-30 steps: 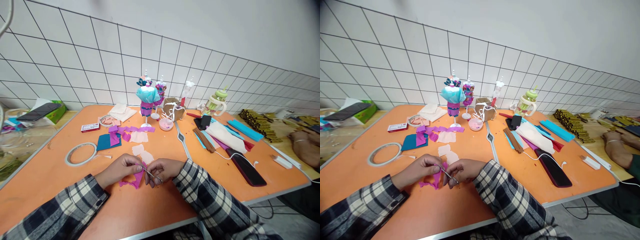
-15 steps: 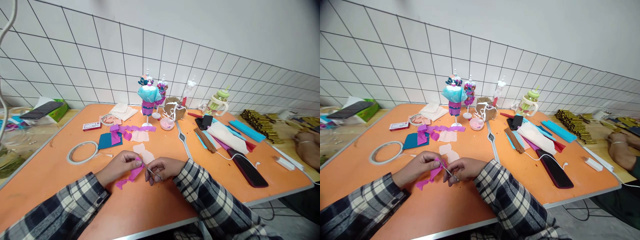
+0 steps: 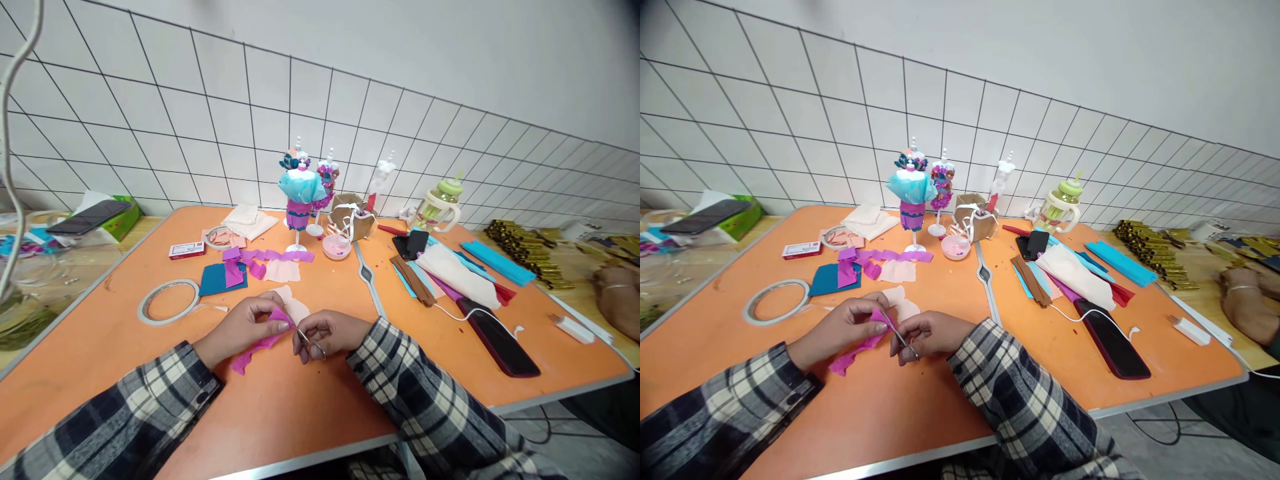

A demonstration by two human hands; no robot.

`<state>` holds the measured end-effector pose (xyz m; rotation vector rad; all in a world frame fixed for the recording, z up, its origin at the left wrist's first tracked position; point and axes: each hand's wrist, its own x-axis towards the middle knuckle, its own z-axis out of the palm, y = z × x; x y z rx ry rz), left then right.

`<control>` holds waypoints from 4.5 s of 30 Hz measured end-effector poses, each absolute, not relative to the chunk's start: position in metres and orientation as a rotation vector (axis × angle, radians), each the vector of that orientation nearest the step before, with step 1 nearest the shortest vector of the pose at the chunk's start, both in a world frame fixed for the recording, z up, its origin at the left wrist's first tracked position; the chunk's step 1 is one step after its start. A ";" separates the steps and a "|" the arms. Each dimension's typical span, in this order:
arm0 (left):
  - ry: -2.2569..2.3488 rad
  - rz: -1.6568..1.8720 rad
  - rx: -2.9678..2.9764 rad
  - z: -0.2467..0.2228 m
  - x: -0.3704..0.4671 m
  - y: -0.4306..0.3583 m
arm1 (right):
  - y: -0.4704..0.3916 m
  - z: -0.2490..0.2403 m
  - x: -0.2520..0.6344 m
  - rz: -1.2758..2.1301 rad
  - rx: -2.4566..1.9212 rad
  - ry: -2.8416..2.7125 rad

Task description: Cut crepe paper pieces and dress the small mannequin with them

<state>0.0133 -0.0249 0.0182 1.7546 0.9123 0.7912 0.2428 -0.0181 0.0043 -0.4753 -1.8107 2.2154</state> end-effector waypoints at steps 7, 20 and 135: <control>0.798 0.802 1.764 0.018 0.010 -0.024 | -0.018 0.002 0.242 2.214 -0.464 -1.848; 0.785 0.690 1.684 0.024 0.017 -0.029 | -0.020 0.001 0.245 2.441 -0.408 -1.729; 0.773 0.544 1.756 0.017 0.021 -0.029 | -0.021 0.004 0.243 2.169 -0.676 -1.780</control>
